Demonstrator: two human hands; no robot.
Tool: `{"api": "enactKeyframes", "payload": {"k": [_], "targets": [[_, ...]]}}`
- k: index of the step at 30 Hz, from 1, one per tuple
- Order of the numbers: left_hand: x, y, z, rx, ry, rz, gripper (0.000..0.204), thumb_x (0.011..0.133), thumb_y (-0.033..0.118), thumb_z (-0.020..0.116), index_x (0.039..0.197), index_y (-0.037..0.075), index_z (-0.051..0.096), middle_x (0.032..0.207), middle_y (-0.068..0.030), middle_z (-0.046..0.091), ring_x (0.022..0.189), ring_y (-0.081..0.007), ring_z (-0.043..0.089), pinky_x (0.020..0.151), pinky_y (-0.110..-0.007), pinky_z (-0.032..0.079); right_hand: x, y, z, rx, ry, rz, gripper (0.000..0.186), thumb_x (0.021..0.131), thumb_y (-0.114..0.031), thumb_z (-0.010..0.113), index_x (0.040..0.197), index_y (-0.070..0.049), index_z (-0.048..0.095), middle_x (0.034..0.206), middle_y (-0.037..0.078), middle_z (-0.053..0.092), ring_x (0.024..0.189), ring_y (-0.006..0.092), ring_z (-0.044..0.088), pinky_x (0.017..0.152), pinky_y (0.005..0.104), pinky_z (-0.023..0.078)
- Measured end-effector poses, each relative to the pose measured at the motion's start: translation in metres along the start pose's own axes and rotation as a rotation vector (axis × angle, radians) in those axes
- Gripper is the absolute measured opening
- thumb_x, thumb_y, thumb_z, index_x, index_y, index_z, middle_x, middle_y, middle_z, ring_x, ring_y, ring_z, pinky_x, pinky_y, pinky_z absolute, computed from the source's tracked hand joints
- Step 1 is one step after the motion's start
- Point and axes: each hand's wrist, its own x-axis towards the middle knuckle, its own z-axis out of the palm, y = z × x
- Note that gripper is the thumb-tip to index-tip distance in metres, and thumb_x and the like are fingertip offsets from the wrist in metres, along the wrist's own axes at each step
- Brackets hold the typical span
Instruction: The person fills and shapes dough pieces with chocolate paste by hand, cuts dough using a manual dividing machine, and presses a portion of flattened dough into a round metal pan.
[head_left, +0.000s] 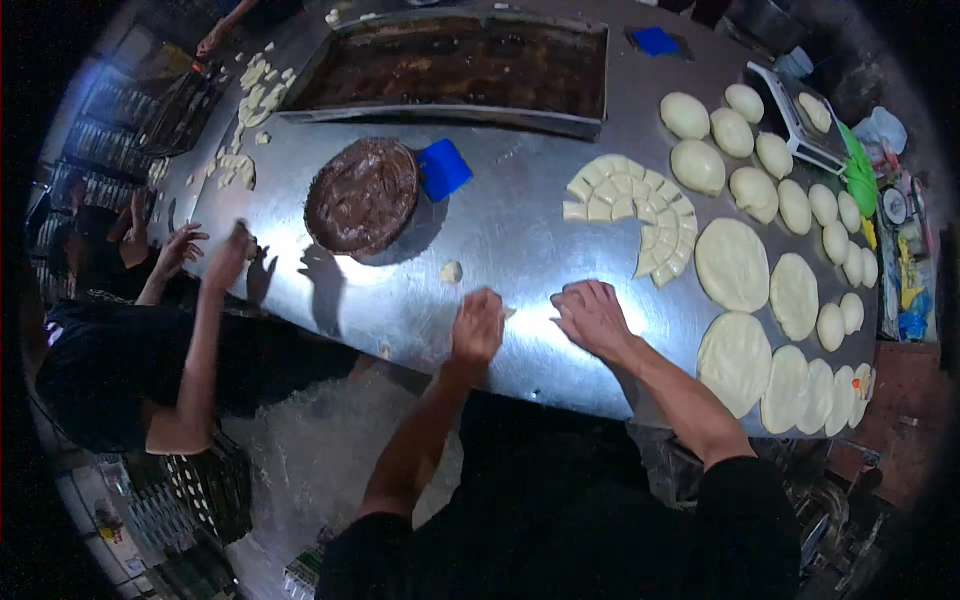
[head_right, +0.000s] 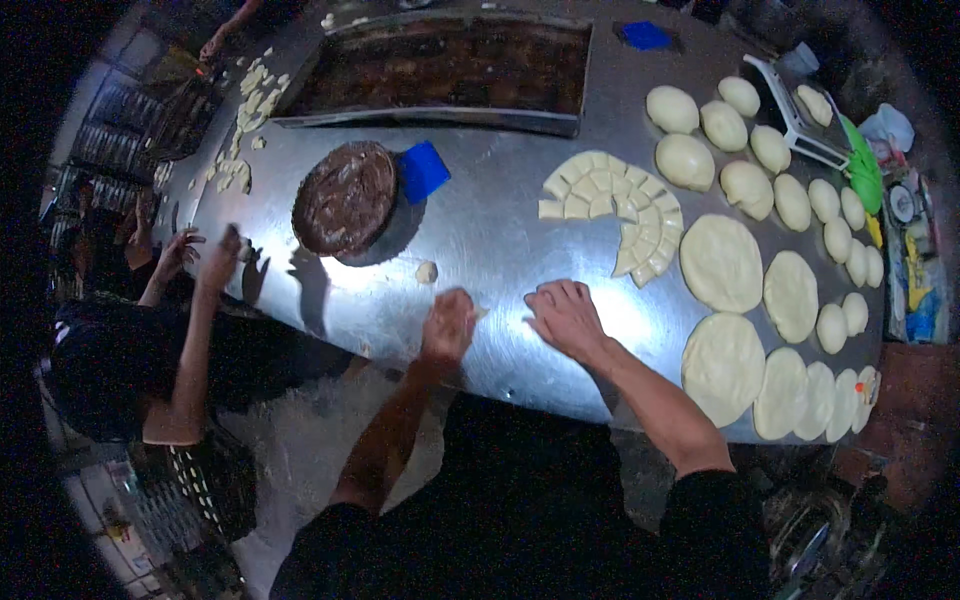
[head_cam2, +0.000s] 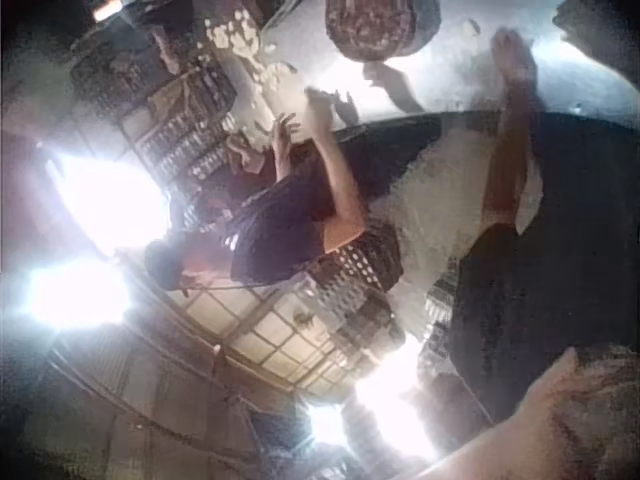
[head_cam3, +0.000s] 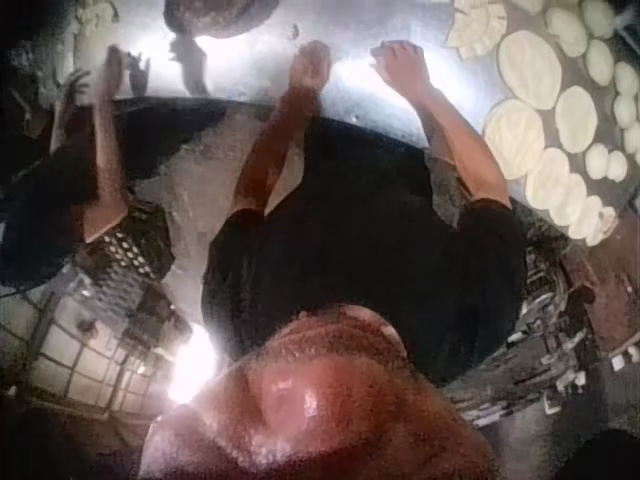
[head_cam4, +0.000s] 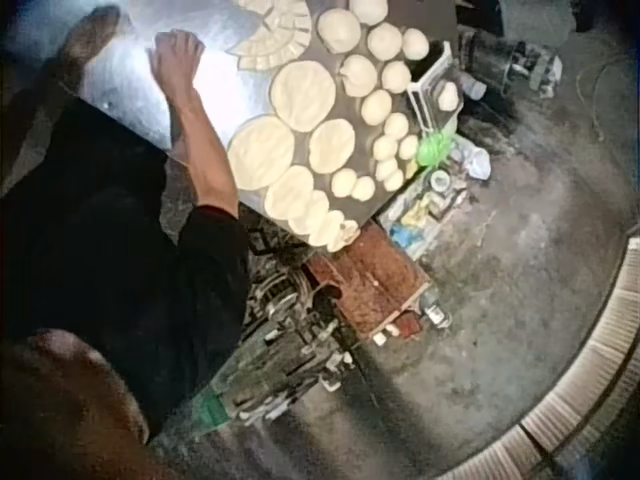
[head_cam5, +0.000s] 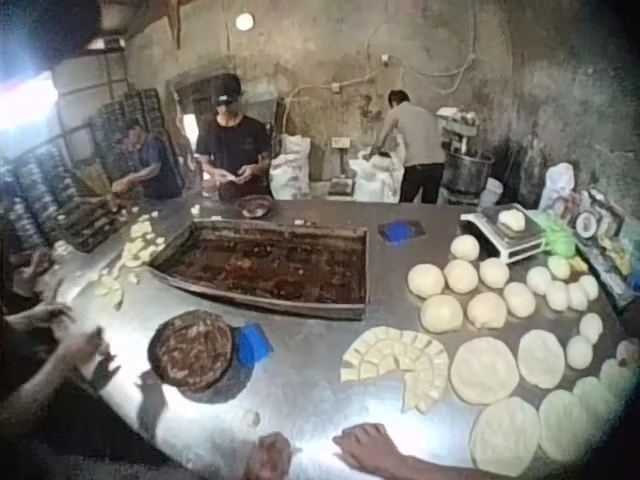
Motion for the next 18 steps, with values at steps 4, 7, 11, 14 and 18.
{"api": "enactKeyframes", "payload": {"k": [4, 7, 11, 14, 18], "targets": [[0.007, 0.013, -0.015, -0.376, -0.143, -0.263, 0.01, 0.084, 0.005, 0.062, 0.089, -0.003, 0.057, 0.093, -0.0172, 0.056, 0.073, -0.0305, 0.06, 0.061, -0.038, 0.049, -0.018, -0.006, -0.013, -0.16, -0.119, 0.059, 0.033, 0.084, -0.024, 0.06, 0.116, -0.018, 0.058, 0.123, 0.016, 0.052, 0.11, 0.0362, 0.049, 0.086, 0.0513, 0.045], [0.001, -0.003, -0.058, -0.756, -0.186, -0.641, 0.015, 0.086, 0.006, 0.063, 0.097, -0.003, 0.061, 0.095, -0.0104, 0.061, 0.078, -0.0202, 0.062, 0.063, -0.031, 0.053, -0.006, 0.011, -0.023, 0.105, -0.103, 0.251, 0.025, 0.082, -0.017, 0.063, 0.107, -0.013, 0.062, 0.104, 0.013, 0.061, 0.1, 0.0266, 0.057, 0.081, 0.0412, 0.05], [-0.032, -0.024, -0.103, -1.259, -0.147, -1.294, 0.02, 0.089, 0.008, 0.062, 0.107, 0.0, 0.061, 0.097, -0.0056, 0.062, 0.084, -0.0144, 0.061, 0.064, -0.029, 0.053, 0.091, 0.063, -0.055, 1.351, 0.081, 0.588, 0.024, 0.083, -0.015, 0.067, 0.103, -0.004, 0.061, 0.09, 0.001, 0.061, 0.084, 0.0105, 0.059, 0.071, 0.0272, 0.049], [-0.058, -0.038, -0.119, -1.146, -0.147, -1.184, 0.025, 0.088, 0.008, 0.062, 0.111, 0.0, 0.059, 0.095, -0.0071, 0.063, 0.083, -0.0142, 0.061, 0.065, -0.029, 0.054, 0.203, 0.094, -0.112, 0.842, 0.292, 0.383, 0.022, 0.082, -0.016, 0.064, 0.103, -0.009, 0.061, 0.093, 0.0, 0.062, 0.082, 0.0102, 0.058, 0.07, 0.0277, 0.049], [-0.047, -0.044, -0.152, -0.878, -0.28, -1.34, 0.034, 0.086, 0.008, 0.065, 0.117, 0.0, 0.055, 0.093, -0.0088, 0.063, 0.079, -0.0145, 0.062, 0.065, -0.028, 0.053, 0.322, 0.151, -0.127, 0.358, 0.195, 0.591, 0.027, 0.076, -0.02, 0.064, 0.099, -0.006, 0.064, 0.093, 0.012, 0.068, 0.088, 0.025, 0.065, 0.077, 0.0371, 0.051]]}}
